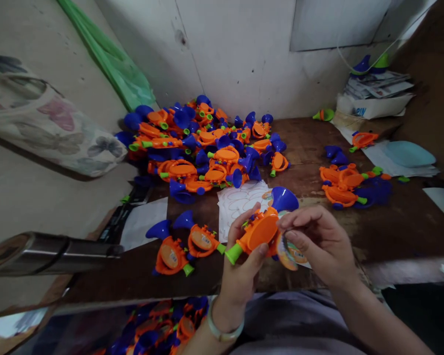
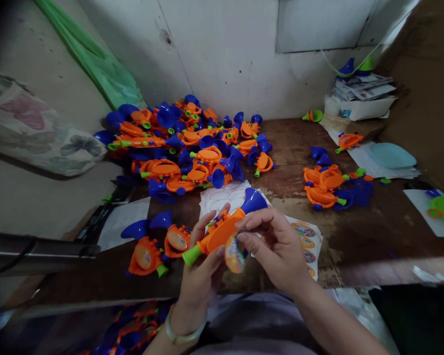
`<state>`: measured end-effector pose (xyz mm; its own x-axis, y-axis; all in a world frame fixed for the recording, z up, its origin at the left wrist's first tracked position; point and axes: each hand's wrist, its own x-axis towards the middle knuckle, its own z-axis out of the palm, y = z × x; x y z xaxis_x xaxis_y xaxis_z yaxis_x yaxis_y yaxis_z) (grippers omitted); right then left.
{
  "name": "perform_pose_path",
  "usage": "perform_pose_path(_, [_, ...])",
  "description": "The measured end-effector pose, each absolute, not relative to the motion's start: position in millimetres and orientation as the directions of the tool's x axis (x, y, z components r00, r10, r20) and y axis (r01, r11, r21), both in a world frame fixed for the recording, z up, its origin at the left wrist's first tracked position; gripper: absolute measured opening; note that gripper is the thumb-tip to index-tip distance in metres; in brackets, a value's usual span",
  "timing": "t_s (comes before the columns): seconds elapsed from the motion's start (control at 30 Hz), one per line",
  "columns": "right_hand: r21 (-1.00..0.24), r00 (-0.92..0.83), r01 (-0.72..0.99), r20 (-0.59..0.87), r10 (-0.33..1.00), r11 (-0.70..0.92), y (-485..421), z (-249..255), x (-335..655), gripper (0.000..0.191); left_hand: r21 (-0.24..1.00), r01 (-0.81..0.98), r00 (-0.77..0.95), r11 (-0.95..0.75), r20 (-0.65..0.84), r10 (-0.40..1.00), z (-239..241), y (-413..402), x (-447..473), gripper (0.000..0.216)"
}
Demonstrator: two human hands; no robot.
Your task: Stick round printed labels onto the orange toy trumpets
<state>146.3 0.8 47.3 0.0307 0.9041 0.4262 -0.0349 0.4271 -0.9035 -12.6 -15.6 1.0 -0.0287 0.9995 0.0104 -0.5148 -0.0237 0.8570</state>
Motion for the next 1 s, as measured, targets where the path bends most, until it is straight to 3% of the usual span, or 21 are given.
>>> perform_pose_path(0.3, [-0.906,0.106,-0.052,0.414,0.904,0.421,-4,42,129,0.038,0.851,-0.523,0.029,-0.051,0.078,0.997,15,-24,-10,0.06])
perform_pose_path(0.53, [-0.887,0.112,0.052,0.463,0.879,0.46,-4,40,127,0.033,0.877,-0.477,0.006,-0.059,0.07,0.998,11,-23,-9,0.061])
perform_pose_path(1.0, [-0.862,0.128,0.095,0.507,0.852,0.498,-3,37,122,0.036,0.88,-0.469,-0.034,-0.068,0.059,0.998,4,-18,-6,0.048])
